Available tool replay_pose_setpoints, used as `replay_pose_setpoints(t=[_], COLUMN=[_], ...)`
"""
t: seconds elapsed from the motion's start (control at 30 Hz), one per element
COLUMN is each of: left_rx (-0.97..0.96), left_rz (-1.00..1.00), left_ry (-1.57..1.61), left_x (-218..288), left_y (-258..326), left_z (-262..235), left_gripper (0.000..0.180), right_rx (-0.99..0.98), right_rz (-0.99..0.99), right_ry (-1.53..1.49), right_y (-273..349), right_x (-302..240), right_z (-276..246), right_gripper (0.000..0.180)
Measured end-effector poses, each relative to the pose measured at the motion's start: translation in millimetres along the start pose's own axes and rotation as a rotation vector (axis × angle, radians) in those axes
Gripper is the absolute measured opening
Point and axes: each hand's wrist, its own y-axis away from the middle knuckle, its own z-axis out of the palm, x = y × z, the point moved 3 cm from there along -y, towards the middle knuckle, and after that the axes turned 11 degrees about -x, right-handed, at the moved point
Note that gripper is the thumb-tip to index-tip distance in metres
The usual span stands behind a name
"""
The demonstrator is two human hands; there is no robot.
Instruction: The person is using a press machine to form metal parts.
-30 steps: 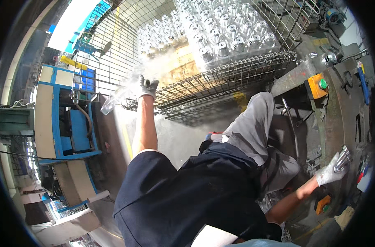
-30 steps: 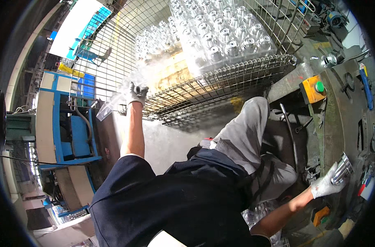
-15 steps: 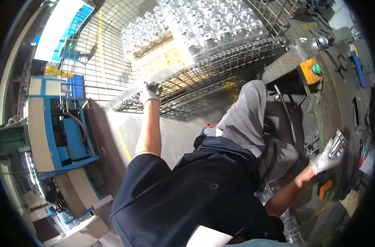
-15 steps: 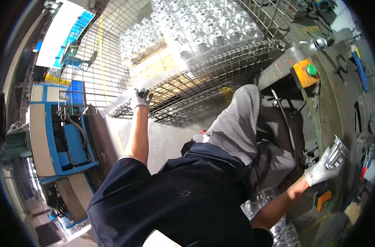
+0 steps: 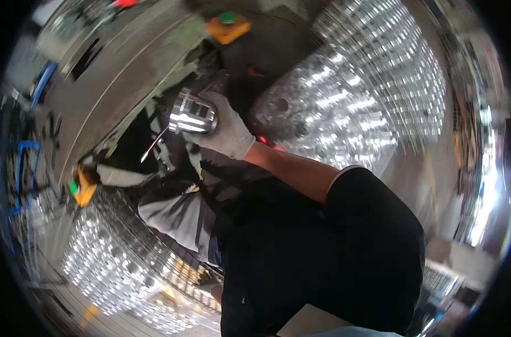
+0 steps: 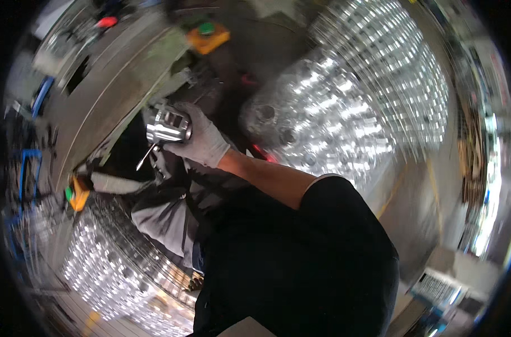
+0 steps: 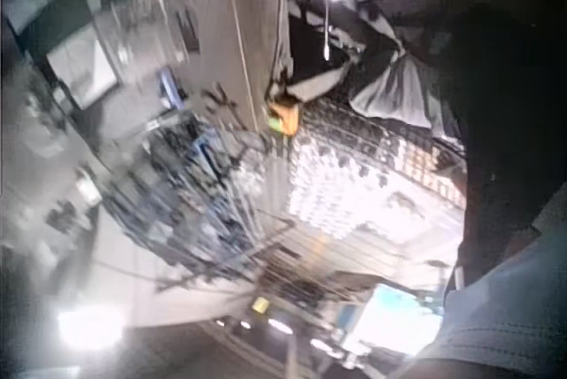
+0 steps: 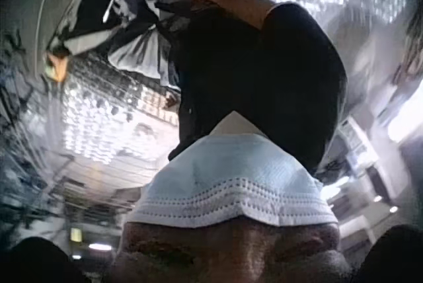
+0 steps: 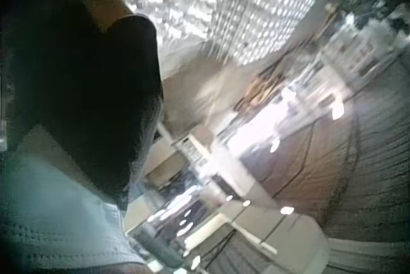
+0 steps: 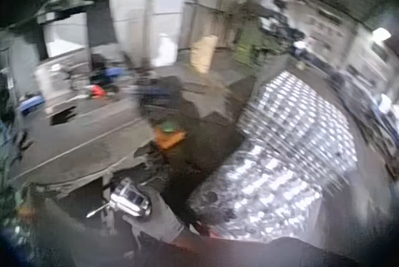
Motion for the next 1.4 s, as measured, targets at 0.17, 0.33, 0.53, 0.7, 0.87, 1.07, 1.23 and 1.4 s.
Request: replay_pose_setpoints(t=[0.17,0.33,0.53,0.7,0.87,1.07,1.23,1.4], left_rx=[-0.312,-0.545,-0.674,-0.622,-0.43,-0.37,0.151,0.423], left_rz=[-0.003,0.069,0.18,0.27,0.212,0.525,0.864,0.742], left_ry=[-0.386,-0.645,-0.725,-0.735,-0.644,-0.512,-0.542,-0.741], left_x=[34.6,83.5,123.1,136.2,126.4,159.4,266.4,267.1], left_y=[-78.0,-105.5,-103.3,-111.2,-90.5,-68.4,-97.0,-199.3], left_z=[102.6,226.4,299.8,271.4,196.3,147.1,64.1,-25.8], left_gripper=[0.053,0.046,0.04,0.037,0.031,0.02,0.018,0.05], right_rx=[0.173,0.447,0.689,0.189,-0.123,-0.037,0.196,-0.14], right_rz=[0.123,0.394,0.68,0.976,0.896,0.893,0.585,0.319], right_ry=[-0.016,0.389,0.386,0.563,0.848,1.009,0.798,0.276], right_y=[72.5,161.2,208.6,203.3,201.3,165.8,102.6,22.8], right_x=[39.1,65.9,132.5,181.6,205.9,154.6,119.5,98.0], right_z=[-99.3,-230.1,-371.4,-385.3,-380.7,-364.2,-304.6,-200.6], right_gripper=[0.087,0.07,0.06,0.084,0.078,0.075,0.065,0.052])
